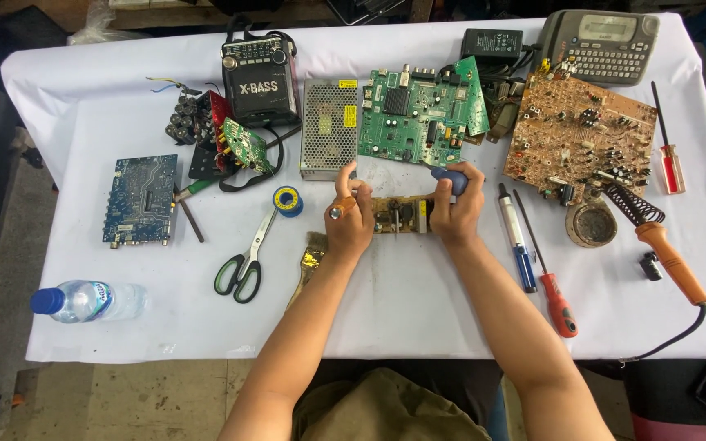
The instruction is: The person uses a screwdriver to remove screws from a small circuit board on a workbench. They continue unscrewing and adjusting the board throughout the clip.
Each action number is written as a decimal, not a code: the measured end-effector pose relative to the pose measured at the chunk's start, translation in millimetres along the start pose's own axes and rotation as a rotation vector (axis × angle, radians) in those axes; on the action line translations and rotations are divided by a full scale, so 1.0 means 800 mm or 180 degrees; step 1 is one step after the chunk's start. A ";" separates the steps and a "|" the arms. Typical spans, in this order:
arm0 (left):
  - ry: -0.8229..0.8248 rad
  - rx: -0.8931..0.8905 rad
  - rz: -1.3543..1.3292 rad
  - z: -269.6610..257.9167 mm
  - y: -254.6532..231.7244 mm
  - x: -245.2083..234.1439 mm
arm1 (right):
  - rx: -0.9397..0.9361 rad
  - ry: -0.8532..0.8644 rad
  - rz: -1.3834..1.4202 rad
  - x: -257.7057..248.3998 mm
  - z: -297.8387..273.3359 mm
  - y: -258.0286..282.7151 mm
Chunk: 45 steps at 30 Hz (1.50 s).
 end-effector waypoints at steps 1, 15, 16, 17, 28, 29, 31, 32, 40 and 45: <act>-0.0003 0.0003 0.0006 0.000 0.003 0.001 | -0.0001 -0.0002 0.0007 -0.002 0.003 -0.006; 0.0107 0.0282 -0.0352 0.007 0.001 -0.003 | 0.1025 -0.1440 0.1357 -0.082 0.025 -0.112; 0.0115 0.0291 -0.0358 0.008 0.000 -0.003 | 0.1022 -0.1452 0.1352 -0.083 0.024 -0.107; 0.0073 0.0322 -0.0399 0.008 -0.001 -0.005 | 0.1004 -0.1388 0.1342 -0.081 0.025 -0.102; -0.0123 0.0029 -0.0831 0.005 0.018 -0.004 | 0.0526 -0.0986 0.0571 -0.083 0.025 -0.112; -0.0242 -0.0051 -0.1058 0.007 0.019 -0.010 | 0.0519 -0.0990 0.0578 -0.082 0.026 -0.110; -0.0370 -0.0132 -0.1276 0.008 0.020 -0.017 | 0.0511 -0.0987 0.0593 -0.080 0.027 -0.111; -0.0456 -0.0179 -0.1539 0.007 0.023 -0.019 | 0.0503 -0.0965 0.0582 -0.079 0.026 -0.112; -0.0588 -0.0230 -0.1743 0.006 0.031 -0.019 | 0.0463 -0.0864 0.0456 -0.083 0.026 -0.112; -0.0504 -0.0378 -0.1273 0.010 0.028 -0.017 | -0.0237 0.0063 0.0146 -0.062 0.034 -0.075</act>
Point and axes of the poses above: each hand's wrist, its own z-axis towards the middle knuckle, its own x-axis out of the palm, y = z × x, the point moved 8 cm from there along z, towards the middle knuckle, and after that the axes turned 3 degrees about x, right-handed, at the moved point
